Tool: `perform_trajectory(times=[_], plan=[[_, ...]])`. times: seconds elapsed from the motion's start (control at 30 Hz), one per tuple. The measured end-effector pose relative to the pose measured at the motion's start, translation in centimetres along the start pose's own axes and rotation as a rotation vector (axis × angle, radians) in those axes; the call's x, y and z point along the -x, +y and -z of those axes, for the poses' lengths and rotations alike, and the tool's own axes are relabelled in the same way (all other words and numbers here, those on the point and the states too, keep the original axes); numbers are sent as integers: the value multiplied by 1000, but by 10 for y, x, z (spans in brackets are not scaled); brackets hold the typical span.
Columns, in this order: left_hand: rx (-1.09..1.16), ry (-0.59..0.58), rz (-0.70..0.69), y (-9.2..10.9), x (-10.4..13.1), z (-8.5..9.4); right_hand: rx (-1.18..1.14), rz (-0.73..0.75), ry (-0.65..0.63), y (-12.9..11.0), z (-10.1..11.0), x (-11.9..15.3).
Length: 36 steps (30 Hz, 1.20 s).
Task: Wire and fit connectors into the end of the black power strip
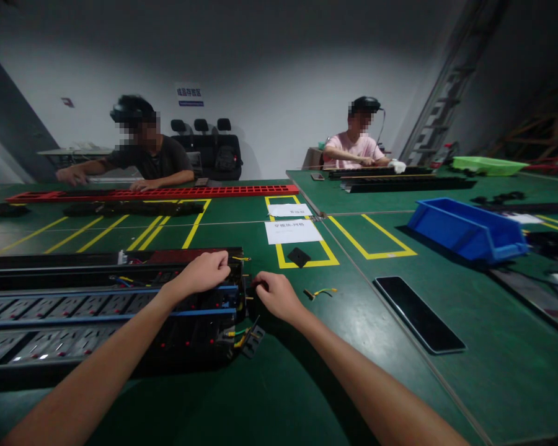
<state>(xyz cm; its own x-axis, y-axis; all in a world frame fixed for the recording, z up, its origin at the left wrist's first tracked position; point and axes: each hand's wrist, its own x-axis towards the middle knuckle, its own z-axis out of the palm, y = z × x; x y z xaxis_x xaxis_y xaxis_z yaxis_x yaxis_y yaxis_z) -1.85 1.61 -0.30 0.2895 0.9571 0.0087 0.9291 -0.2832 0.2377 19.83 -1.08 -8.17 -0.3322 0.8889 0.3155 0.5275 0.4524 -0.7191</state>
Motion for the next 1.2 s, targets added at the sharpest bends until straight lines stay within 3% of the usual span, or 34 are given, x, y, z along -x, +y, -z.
perform_trajectory(times=[1.2], plan=[[6, 1, 2, 1, 0, 2, 0, -3, -3, 1, 0, 0]])
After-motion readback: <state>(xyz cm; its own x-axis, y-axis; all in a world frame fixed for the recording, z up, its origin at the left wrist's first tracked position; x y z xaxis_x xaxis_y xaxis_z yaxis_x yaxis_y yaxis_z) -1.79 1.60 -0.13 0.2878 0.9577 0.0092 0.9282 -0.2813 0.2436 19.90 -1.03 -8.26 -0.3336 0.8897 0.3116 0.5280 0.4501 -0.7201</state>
